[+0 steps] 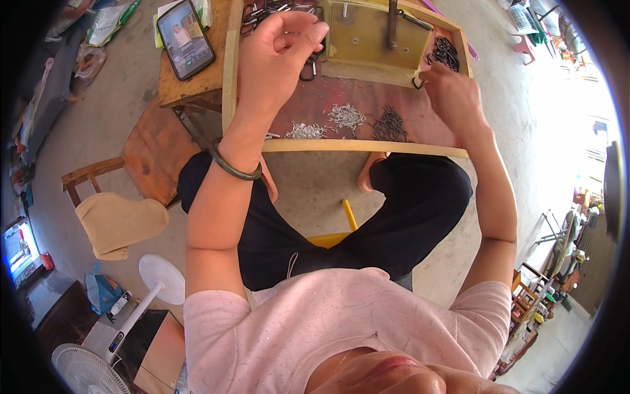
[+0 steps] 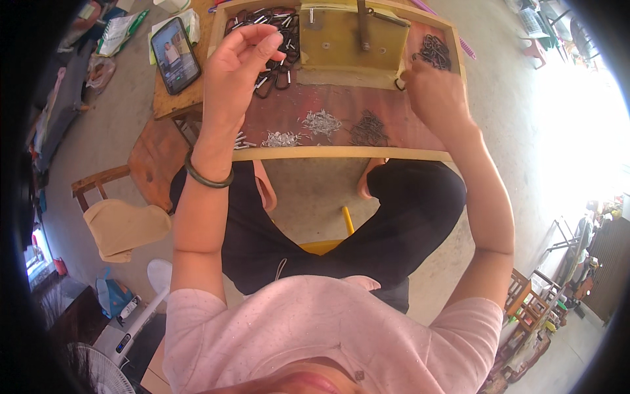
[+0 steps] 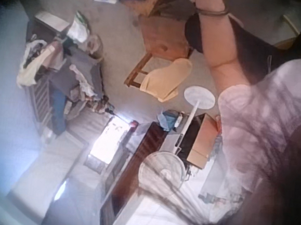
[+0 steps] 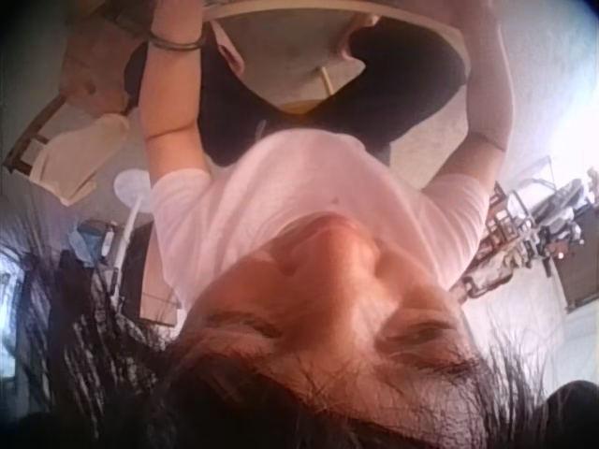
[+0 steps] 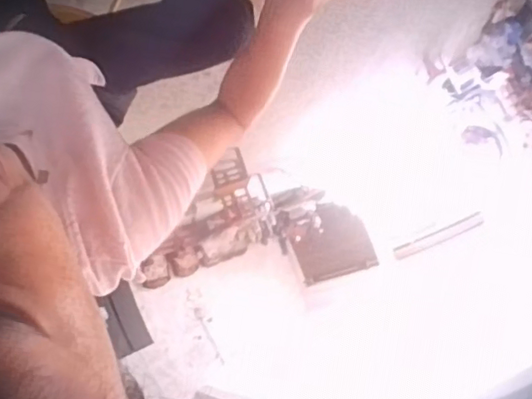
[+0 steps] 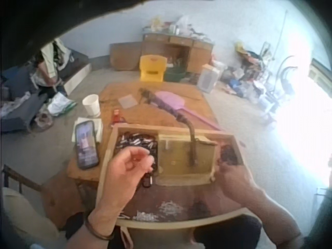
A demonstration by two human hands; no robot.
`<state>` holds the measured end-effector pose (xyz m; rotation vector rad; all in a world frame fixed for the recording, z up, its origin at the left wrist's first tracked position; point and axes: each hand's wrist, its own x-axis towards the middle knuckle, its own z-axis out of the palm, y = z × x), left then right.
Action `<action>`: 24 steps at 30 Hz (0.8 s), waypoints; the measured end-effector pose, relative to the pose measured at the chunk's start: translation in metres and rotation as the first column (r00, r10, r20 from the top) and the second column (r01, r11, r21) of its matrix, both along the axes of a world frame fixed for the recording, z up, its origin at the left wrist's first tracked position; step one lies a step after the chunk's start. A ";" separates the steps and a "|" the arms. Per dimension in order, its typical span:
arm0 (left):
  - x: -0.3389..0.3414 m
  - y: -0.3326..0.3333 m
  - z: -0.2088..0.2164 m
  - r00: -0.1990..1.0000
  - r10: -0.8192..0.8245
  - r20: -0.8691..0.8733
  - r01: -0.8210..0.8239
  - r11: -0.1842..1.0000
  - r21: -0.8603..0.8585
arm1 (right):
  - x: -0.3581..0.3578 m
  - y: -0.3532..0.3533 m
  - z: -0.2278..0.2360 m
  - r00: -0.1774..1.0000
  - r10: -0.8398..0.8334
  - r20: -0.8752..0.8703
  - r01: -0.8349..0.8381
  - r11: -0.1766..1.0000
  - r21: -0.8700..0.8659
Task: The person assembles small metal clips and hooks by hand, picking pieces from a tray and joining them using a small mechanical press fixture.
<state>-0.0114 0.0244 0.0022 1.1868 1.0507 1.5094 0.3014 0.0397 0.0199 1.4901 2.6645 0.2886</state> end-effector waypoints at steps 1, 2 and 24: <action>0.005 0.001 -0.003 1.000 -0.027 -0.004 0.027 0.999 0.021 | 0.009 -0.003 -0.009 1.000 0.001 0.001 -0.001 1.000 0.002; 0.010 0.002 -0.006 0.999 -0.050 -0.015 0.050 0.998 0.040 | 0.016 -0.005 -0.019 0.990 0.139 -0.006 -0.137 0.985 0.108; -0.004 0.021 0.005 0.872 -0.488 0.049 0.484 0.840 -0.246 | -0.095 0.023 0.018 0.658 0.481 -0.579 -0.305 0.874 0.379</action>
